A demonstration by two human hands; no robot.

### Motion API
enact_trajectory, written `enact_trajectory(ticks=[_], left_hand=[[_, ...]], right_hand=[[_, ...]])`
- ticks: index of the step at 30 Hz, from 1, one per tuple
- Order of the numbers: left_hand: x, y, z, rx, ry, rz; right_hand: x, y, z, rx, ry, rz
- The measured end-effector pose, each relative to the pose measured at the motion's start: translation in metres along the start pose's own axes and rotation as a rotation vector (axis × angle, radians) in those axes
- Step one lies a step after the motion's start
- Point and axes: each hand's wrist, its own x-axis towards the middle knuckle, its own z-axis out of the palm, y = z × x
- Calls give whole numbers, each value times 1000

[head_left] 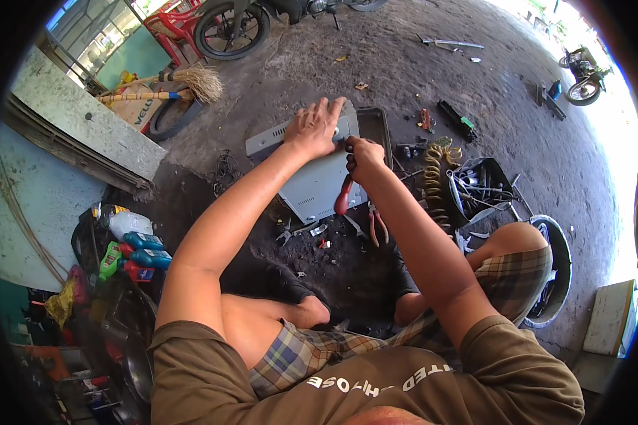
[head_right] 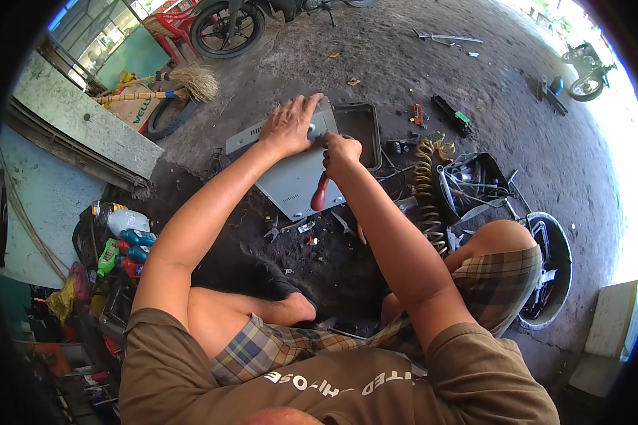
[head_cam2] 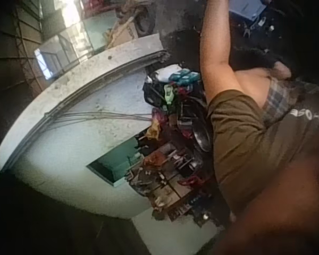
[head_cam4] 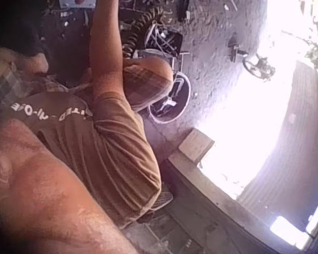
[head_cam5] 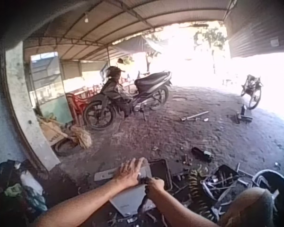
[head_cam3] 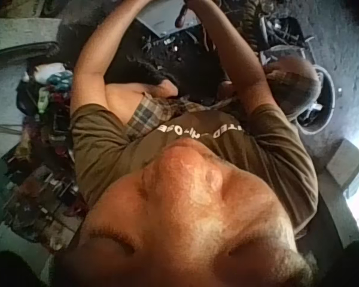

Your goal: The person sits on the floor and uses a screwdriver to remove screws from the corners of a grey metal box. They systematically loosen and remove fasteners from the casing while holding the box steady with their other hand.

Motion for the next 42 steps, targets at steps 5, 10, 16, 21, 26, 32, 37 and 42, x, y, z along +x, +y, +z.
enact_trajectory(ticks=[5,10,16,21,26,32,37,42], left_hand=[[0,2,-3,17,-16,-3],[-2,2,-3,18,-13,1],[-3,3,-4,29,-25,6],[-3,1,-2,31,17,12],[-3,-1,2,16,44,15],[3,-6,5,0,33,5],[12,-13,4,10,-4,-6],[20,-20,2,-49,37,1]], right_hand=[[-2,9,-2,-398,91,-297],[1,21,-19,-437,140,-387],[44,51,-88,-685,352,-252],[79,44,-114,-795,375,-179],[112,26,-104,-546,284,-128],[105,55,-146,218,-60,538],[60,110,-140,206,-220,651],[29,173,-101,81,155,309]])
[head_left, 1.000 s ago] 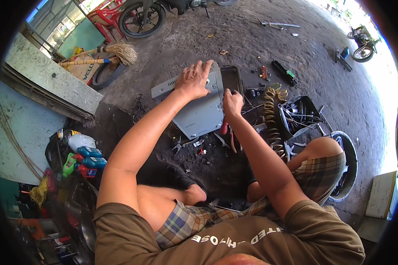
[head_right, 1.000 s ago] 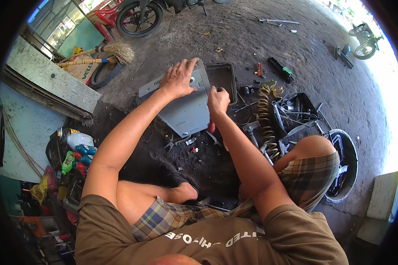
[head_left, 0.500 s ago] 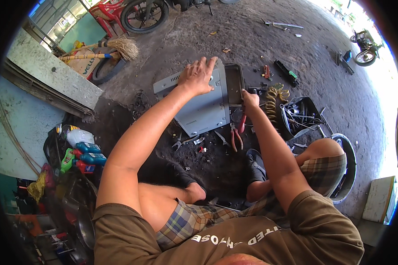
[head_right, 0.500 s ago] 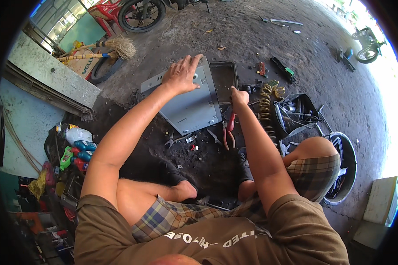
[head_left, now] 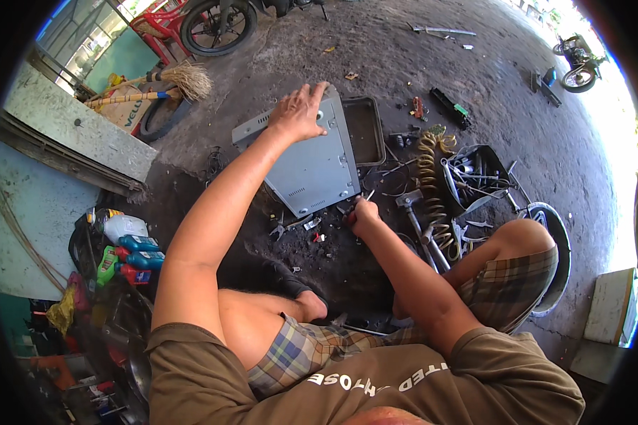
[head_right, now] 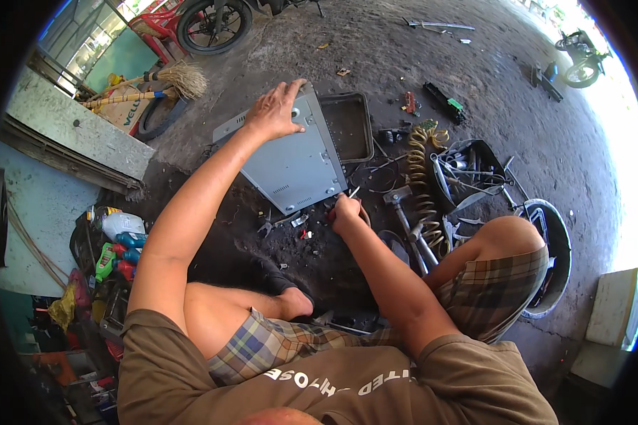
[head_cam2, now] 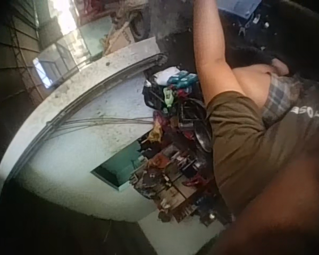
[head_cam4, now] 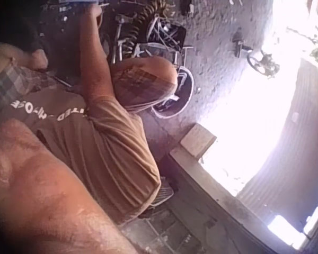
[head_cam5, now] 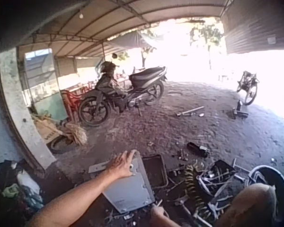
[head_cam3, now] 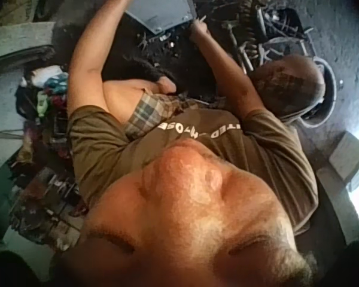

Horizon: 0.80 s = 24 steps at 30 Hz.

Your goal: The person sits on the floor and uses a screwdriver to remove screws from the corners of a grey metal box. They systematically loosen and remove fasteners from the casing while holding the box steady with their other hand.

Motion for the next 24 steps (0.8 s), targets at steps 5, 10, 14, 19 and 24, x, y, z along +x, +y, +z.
enact_trajectory(ticks=[5,10,14,19,24], left_hand=[[5,-4,-1,3,-39,-4],[8,-7,-2,-4,-27,2],[9,-7,1,-13,-2,-2],[8,-7,6,3,40,2],[8,-8,5,-8,28,15]], right_hand=[[-43,5,-5,-480,22,-945],[-69,-16,-11,-551,-36,-903],[-67,-24,-17,-628,-85,-863],[-64,-26,-14,-588,-105,-846],[-64,-28,-12,-593,-114,-844]])
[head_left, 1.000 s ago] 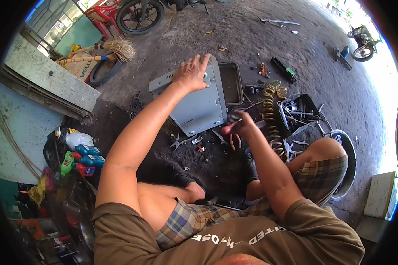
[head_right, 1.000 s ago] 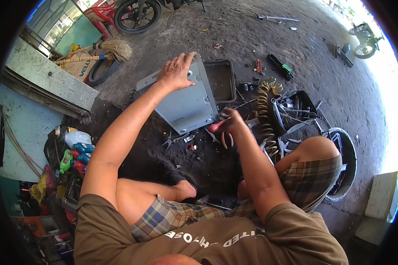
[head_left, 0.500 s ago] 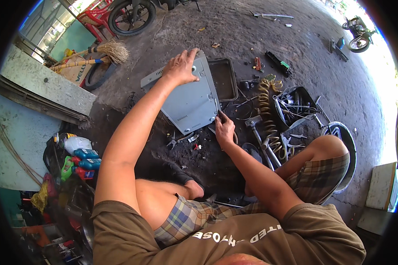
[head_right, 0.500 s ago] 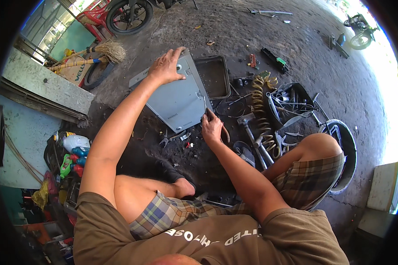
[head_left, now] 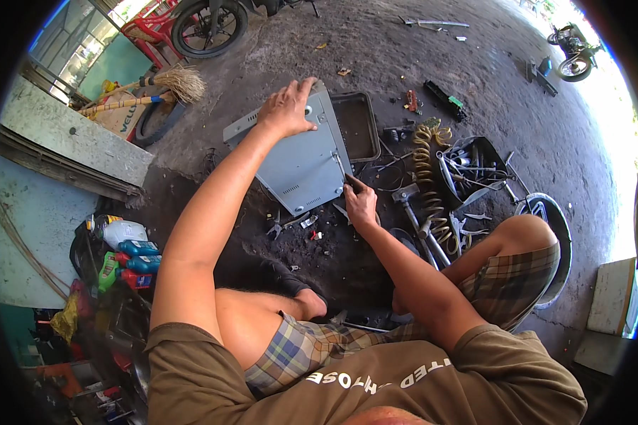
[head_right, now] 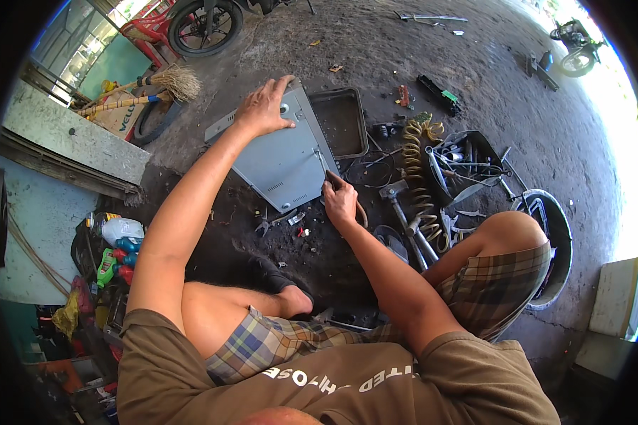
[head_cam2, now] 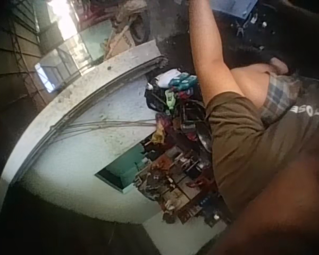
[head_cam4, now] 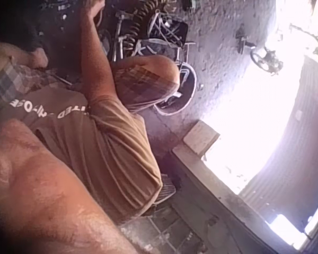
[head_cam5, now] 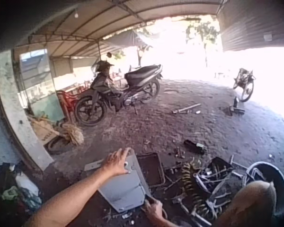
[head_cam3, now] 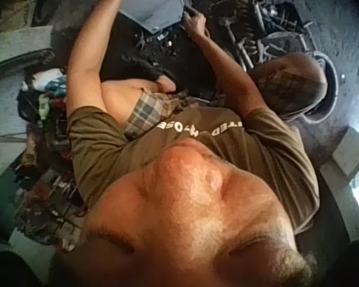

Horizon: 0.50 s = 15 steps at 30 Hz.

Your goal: The person sits on the floor and uses a screwdriver to remove screws from the corners of a grey metal box. They systematically loosen and remove fasteners from the casing while holding the box steady with their other hand.

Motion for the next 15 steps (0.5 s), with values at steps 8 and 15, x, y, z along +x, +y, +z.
enact_trajectory(ticks=[8,15], left_hand=[[-1,1,-2,11,-12,-14],[-1,2,-3,6,-14,-2]], right_hand=[[0,-1,2,13,7,-24],[6,9,1,20,-6,38]])
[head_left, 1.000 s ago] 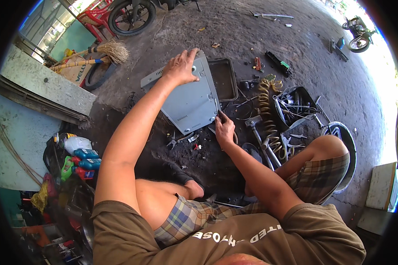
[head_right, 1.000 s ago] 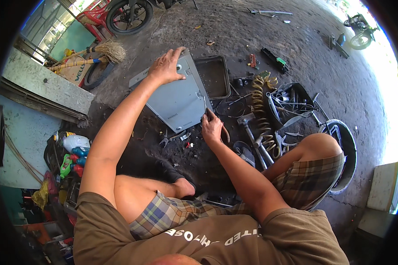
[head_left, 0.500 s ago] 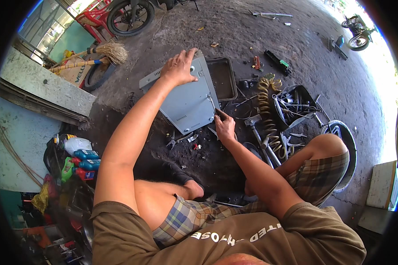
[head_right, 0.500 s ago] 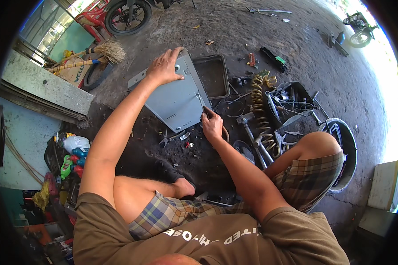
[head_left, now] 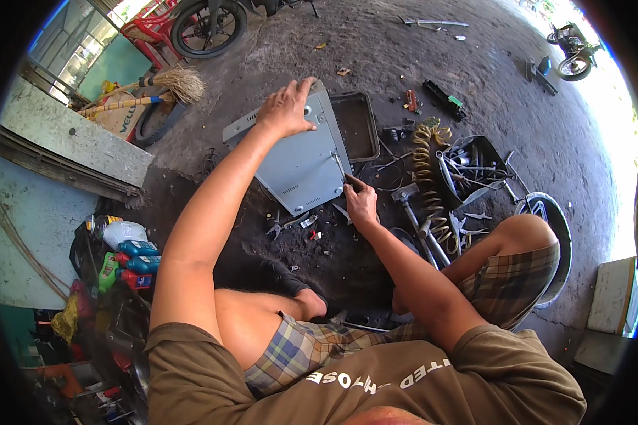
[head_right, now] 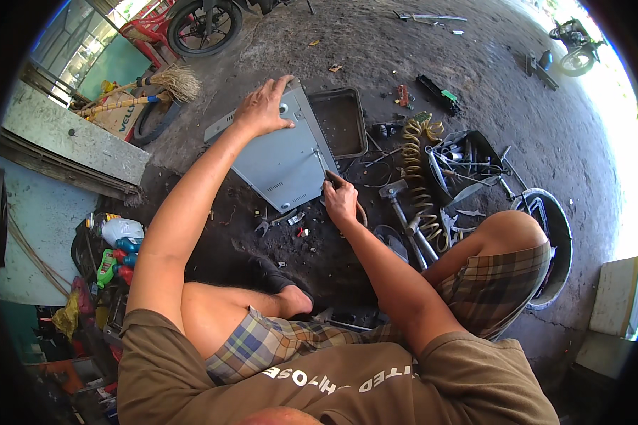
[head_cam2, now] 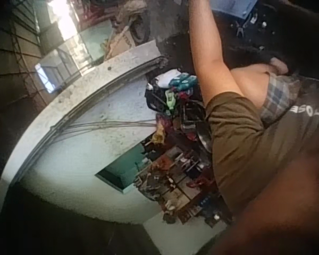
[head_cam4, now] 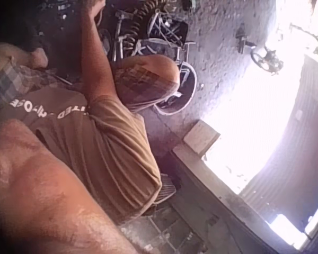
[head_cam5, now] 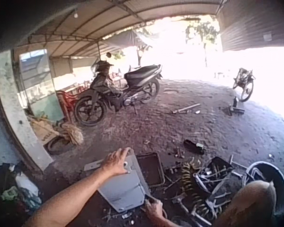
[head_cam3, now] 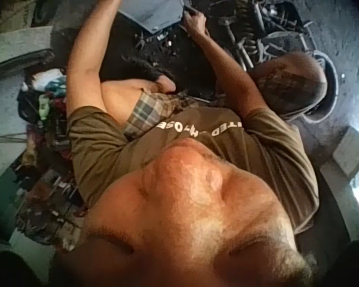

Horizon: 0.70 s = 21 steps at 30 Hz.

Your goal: The person sits on the floor and uses a screwdriver to remove screws from the corners of a grey metal box. They systematically loosen and remove fasteners from the casing while holding the box steady with their other hand.

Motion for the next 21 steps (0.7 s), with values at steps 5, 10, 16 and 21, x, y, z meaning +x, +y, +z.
enact_trajectory(ticks=[5,10,16,21], left_hand=[[0,-2,2,10,-15,3],[2,-3,5,16,13,7],[0,-2,4,-11,21,7],[0,-1,2,7,14,4]], right_hand=[[8,3,-1,420,-30,192],[7,0,-14,469,-86,363],[11,7,-2,460,-15,254],[12,11,-3,459,-48,228]])
